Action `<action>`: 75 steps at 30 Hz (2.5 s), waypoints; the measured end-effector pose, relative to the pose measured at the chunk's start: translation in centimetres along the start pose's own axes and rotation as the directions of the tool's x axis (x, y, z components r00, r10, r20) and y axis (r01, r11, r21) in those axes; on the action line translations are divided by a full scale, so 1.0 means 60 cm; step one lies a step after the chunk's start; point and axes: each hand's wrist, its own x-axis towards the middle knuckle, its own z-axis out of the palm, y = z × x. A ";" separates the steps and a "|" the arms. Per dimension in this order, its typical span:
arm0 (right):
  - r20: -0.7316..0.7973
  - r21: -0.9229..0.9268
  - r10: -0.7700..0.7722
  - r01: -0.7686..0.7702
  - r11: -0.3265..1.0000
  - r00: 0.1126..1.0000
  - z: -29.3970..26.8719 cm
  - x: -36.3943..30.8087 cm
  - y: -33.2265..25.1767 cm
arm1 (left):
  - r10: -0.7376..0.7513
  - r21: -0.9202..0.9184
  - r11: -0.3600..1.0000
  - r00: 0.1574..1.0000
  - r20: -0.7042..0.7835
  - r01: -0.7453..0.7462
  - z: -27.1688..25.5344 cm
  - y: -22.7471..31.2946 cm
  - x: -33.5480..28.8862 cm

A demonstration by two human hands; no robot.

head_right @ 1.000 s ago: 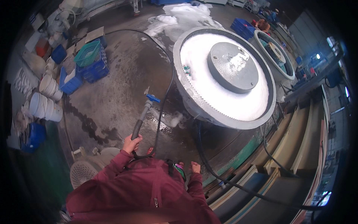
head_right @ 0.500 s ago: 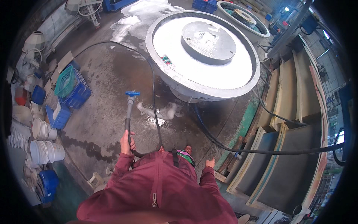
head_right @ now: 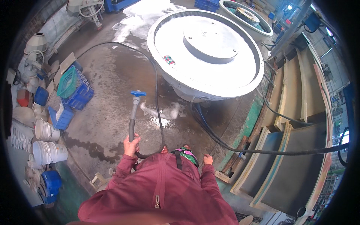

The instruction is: The person uses a high-pressure water hose to wash a large rotating drum filled with white foam and small colorful capsules. After rinsing away the foam, the person picks individual capsules from the drum and places them into a green basket held by another person.

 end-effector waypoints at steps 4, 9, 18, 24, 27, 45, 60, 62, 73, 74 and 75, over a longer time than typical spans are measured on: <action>0.045 -0.086 0.193 -0.189 0.978 0.980 -0.022 0.001 0.005 | -0.030 0.017 0.999 0.999 -0.033 0.031 0.017 -0.006 -0.008; 0.143 -0.090 0.327 -0.316 0.944 0.934 -0.037 0.050 0.053 | -0.011 0.037 0.999 0.996 -0.091 0.014 0.056 -0.023 -0.038; 0.134 0.049 0.115 -0.123 0.991 0.984 -0.087 0.099 -0.091 | 0.032 0.039 0.999 0.994 -0.102 -0.029 0.128 -0.059 -0.069; 0.108 0.159 0.057 -0.074 0.985 0.993 -0.113 0.162 -0.032 | 0.037 0.009 0.999 0.996 -0.085 -0.037 0.168 -0.064 -0.065; 0.123 0.106 0.161 -0.174 0.979 0.979 -0.123 0.169 0.040 | 0.061 0.013 0.998 0.996 -0.059 -0.060 0.185 -0.070 -0.063; 0.237 0.292 0.205 -0.271 0.917 0.950 -0.144 0.120 0.022 | 0.154 0.235 0.961 0.988 -0.024 -0.144 0.210 -0.106 -0.049; 0.347 0.254 0.252 -0.350 0.902 0.903 -0.177 0.118 0.038 | 0.116 0.202 0.973 0.993 -0.007 -0.112 0.242 -0.071 -0.097; 0.356 0.238 0.220 -0.316 0.918 0.908 -0.175 0.131 0.042 | 0.143 0.236 0.962 0.990 -0.006 -0.137 0.241 -0.077 -0.097; 0.384 0.303 0.226 -0.353 0.885 0.895 -0.200 0.168 -0.048 | 0.079 0.027 0.997 0.993 -0.088 -0.077 0.242 -0.105 -0.091; 0.375 0.293 0.225 -0.345 0.892 0.900 -0.202 0.170 -0.050 | 0.077 0.012 0.997 0.993 -0.092 -0.076 0.241 -0.105 -0.091; 0.366 0.281 0.227 -0.340 0.897 0.902 -0.202 0.168 -0.045 | 0.071 0.000 0.997 0.993 -0.096 -0.072 0.239 -0.105 -0.092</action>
